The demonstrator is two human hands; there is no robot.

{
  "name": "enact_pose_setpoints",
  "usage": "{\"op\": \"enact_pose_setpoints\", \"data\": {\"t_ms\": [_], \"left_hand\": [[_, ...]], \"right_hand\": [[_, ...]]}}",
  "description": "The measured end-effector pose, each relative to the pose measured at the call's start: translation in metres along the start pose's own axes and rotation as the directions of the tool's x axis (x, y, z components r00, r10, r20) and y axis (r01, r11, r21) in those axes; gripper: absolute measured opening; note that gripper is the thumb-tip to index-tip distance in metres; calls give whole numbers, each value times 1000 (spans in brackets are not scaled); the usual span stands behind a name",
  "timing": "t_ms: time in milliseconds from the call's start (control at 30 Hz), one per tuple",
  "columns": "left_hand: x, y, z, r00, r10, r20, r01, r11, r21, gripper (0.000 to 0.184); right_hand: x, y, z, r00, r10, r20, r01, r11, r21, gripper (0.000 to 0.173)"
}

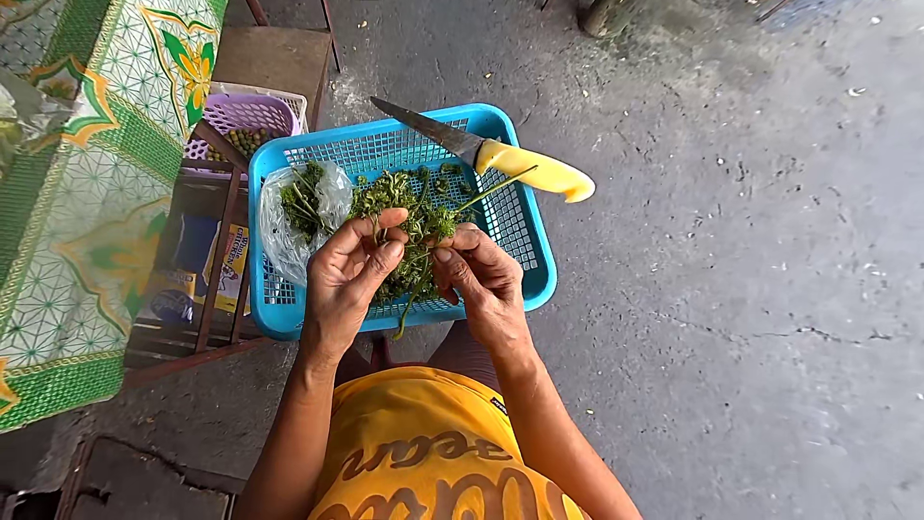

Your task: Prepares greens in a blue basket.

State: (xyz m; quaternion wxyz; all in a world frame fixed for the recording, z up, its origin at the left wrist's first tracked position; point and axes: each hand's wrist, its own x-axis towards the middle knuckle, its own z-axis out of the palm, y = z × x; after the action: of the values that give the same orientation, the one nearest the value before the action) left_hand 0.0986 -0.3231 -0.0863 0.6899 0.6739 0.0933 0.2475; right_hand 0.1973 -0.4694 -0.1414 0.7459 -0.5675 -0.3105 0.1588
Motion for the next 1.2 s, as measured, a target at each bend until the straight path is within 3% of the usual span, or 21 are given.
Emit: {"op": "enact_pose_setpoints", "data": {"t_ms": [300, 433, 500, 800, 1067, 1133, 1200], "left_hand": [[-2, -2, -3, 1000, 8, -17, -7, 998, 55, 31], [-2, -4, -8, 999, 25, -32, -21, 993, 120, 23], [-3, -4, -9, 999, 25, -37, -22, 996, 85, 18], [-7, -7, -11, 1000, -12, -4, 12, 998, -55, 25], [0, -10, -14, 984, -168, -59, 135, 918, -372, 29], [0, -8, -19, 979, -188, -82, 153, 936, -318, 32], [2, -3, -28, 984, -136, -118, 119, 983, -140, 34]], "right_hand": [[1, -3, -3, 996, 74, -40, -66, 982, 177, 16], [2, -4, -6, 993, 99, -57, -86, 978, 189, 17], [3, -6, -9, 989, 125, -78, -112, 981, 159, 18], [5, -5, -32, 963, 186, -195, -193, 981, -14, 20], [4, -11, -38, 936, 244, -255, -231, 970, 79, 18], [4, -13, -39, 924, 264, -275, -239, 963, 121, 19], [4, -15, -42, 919, 259, -297, -225, 964, 143, 20]]}}
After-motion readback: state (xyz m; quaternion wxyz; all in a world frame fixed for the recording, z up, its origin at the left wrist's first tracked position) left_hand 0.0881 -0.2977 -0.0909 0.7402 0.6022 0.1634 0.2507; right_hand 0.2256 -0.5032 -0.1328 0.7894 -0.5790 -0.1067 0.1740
